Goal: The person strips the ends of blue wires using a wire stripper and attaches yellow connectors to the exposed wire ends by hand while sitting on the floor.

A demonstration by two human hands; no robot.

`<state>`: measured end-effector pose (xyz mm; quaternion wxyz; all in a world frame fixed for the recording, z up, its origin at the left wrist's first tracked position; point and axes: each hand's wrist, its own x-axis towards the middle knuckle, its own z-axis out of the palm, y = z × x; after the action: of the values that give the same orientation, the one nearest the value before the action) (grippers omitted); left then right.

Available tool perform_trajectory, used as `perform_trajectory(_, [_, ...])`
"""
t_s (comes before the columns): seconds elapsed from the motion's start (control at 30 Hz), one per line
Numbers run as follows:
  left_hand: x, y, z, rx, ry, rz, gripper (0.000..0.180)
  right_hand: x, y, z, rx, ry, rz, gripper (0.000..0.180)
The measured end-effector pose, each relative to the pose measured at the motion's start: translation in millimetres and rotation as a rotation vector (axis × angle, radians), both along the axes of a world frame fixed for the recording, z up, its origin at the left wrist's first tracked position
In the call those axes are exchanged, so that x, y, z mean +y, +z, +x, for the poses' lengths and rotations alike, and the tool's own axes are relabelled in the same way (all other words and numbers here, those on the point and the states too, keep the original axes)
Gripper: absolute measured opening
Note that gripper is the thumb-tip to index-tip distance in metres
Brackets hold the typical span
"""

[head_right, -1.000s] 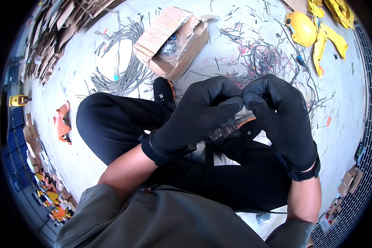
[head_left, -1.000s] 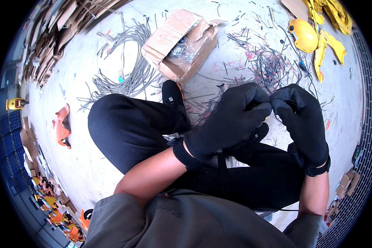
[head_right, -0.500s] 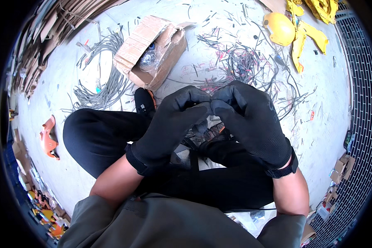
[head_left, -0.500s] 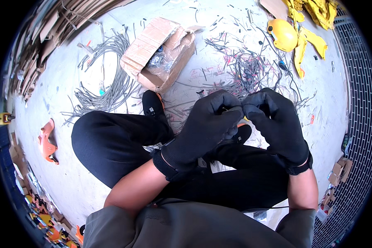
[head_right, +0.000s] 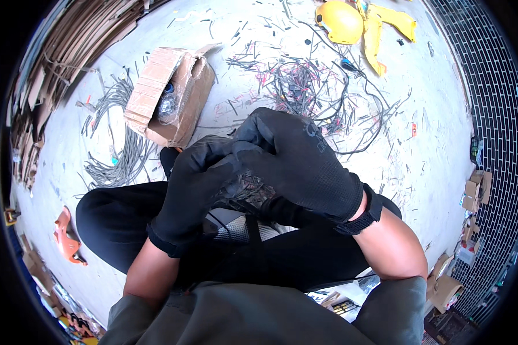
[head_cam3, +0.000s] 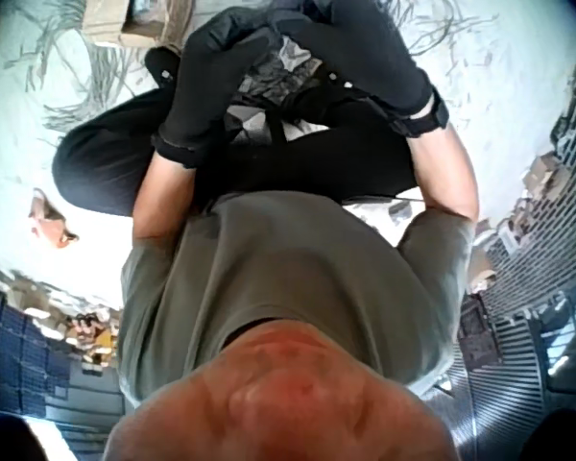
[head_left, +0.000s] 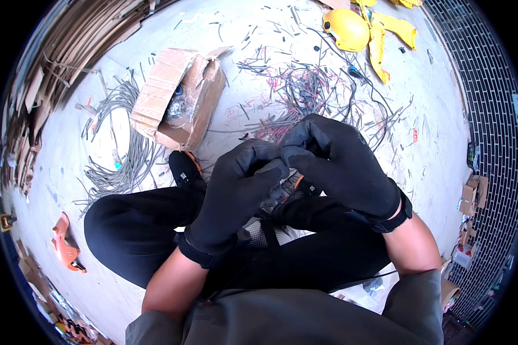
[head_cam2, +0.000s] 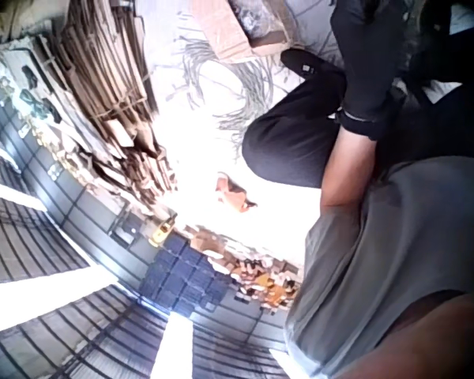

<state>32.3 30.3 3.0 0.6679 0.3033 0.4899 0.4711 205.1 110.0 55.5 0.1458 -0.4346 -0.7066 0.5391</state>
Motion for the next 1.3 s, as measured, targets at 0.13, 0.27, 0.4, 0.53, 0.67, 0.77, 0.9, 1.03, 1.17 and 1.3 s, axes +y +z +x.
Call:
perform_trajectory(0.13, [-4, -5, 1, -0.027, 0.035, -0.047, 0.018, -1, -3, 1, 0.005, 0.04, 0.095, 0.014])
perform_trajectory(0.27, [-3, -7, 2, 0.108, 0.022, 0.033, 0.02, -1, -7, 6, 0.006, 0.06, 0.233, 0.015])
perform_trajectory(0.4, [-5, -5, 4, 0.076, 0.07, -0.054, 0.021, -3, -18, 9, 0.025, 0.027, 0.33, 0.015])
perform_trajectory(0.53, [-9, -14, -5, 0.393, -0.067, 0.16, 0.036, -1, -18, 10, 0.045, 0.033, 0.348, 0.016])
perform_trajectory(0.67, [-7, -9, -1, 0.623, -0.072, 0.418, 0.018, -2, -23, 10, 0.067, 0.044, 0.385, 0.014])
perform_trajectory(0.77, [-4, -6, 2, 0.25, 0.054, 0.161, 0.016, -4, -27, 11, 0.115, 0.017, 0.456, 0.015])
perform_trajectory(0.9, [-5, -4, 0, 0.306, -0.043, 0.146, 0.017, -3, -29, 12, 0.145, 0.013, 0.424, 0.017])
perform_trajectory(1.03, [-5, 0, 7, 0.637, -0.142, 0.391, 0.022, -4, -28, 12, 0.143, -0.001, 0.419, 0.019])
perform_trajectory(1.17, [-4, -4, 5, 0.779, -0.148, 0.582, 0.027, -4, -30, 8, 0.174, -0.043, 0.403, 0.019])
perform_trajectory(1.3, [-9, -5, -2, 0.562, -0.104, 0.396, 0.019, -2, -28, 1, 0.203, -0.078, 0.377, 0.017])
